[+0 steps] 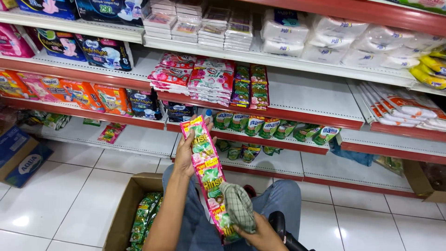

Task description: The person sits on the floor in a store aisle, repeatedly wiping small snack packets with a cloth and scanning them with a handheld barcode scanner. They place the cleaned packets back on the shelf and retrieve new ones from a cardboard box.

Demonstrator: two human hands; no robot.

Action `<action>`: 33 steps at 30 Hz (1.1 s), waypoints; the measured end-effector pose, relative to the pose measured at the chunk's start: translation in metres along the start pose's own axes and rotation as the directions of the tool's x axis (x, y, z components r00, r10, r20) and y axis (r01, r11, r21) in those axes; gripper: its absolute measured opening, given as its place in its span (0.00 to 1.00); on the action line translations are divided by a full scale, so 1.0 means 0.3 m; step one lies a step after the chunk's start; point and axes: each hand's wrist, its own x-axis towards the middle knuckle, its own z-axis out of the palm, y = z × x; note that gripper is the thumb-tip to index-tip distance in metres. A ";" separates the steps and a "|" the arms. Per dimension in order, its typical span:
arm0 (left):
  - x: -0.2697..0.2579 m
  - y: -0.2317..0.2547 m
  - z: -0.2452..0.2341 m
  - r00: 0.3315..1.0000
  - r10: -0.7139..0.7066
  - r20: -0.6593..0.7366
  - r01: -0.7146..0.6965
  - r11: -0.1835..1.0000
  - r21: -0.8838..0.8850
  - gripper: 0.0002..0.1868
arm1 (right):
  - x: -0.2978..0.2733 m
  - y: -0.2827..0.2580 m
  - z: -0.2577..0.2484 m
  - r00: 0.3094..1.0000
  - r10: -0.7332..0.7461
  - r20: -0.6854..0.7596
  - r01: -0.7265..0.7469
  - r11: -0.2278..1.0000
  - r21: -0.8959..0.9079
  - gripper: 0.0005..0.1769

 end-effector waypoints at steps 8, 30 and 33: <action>-0.183 -0.064 0.192 0.998 -0.057 -0.014 0.058 0.993 0.100 0.33 | 0.009 0.144 -0.046 0.810 0.139 -0.570 -0.118 0.990 0.074 0.26; -0.404 -0.231 0.193 0.961 -0.275 -0.029 0.276 0.947 0.165 0.30 | -0.127 -0.250 -0.221 0.405 -0.008 -0.914 0.544 0.806 0.234 0.25; -0.410 -0.259 0.159 0.968 -0.251 0.020 0.243 0.952 0.187 0.30 | -0.111 -0.169 -0.206 0.469 -0.116 -0.875 0.579 0.789 0.206 0.26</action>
